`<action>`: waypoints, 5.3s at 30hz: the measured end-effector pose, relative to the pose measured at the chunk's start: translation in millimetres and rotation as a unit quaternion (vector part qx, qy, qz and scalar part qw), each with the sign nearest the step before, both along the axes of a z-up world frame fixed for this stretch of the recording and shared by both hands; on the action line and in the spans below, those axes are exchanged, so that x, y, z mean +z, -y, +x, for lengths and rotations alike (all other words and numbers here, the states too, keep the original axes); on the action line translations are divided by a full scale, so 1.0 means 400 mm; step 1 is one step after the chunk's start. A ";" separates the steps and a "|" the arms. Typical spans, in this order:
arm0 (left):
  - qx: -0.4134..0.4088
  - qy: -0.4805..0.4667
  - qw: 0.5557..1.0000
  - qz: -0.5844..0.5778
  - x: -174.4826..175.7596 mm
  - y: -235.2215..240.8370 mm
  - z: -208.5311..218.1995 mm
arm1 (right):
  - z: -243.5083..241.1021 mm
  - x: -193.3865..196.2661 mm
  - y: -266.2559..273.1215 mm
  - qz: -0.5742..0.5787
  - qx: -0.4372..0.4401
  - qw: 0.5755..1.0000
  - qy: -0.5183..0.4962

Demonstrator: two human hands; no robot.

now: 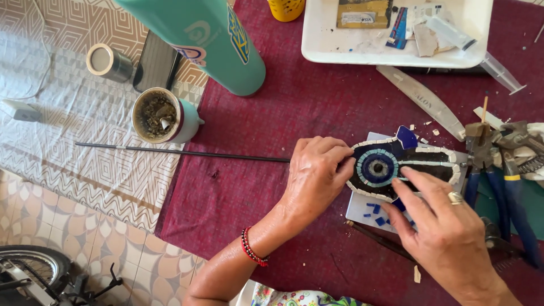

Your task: Trimming small glass tiles using nippers and fitting them into a Hamsa-shaped mosaic design.

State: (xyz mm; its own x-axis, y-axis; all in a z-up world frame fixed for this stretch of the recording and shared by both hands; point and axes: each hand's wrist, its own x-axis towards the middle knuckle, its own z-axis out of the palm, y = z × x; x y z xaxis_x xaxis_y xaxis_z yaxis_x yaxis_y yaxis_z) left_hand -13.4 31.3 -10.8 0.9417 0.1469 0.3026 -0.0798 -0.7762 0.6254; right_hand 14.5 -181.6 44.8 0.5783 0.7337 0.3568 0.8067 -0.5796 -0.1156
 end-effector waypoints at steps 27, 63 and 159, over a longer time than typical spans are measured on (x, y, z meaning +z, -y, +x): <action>0.005 -0.045 0.992 -0.118 0.000 -0.018 -0.005 | -0.003 -0.013 0.021 -0.014 0.011 1.000 0.012; -0.222 0.061 0.972 0.037 0.054 0.117 -0.100 | -0.118 -0.063 0.192 0.011 -0.002 0.998 -0.062; -0.095 0.028 0.988 -0.122 -0.035 0.229 -0.170 | -0.146 -0.112 0.148 0.154 -0.092 0.978 -0.110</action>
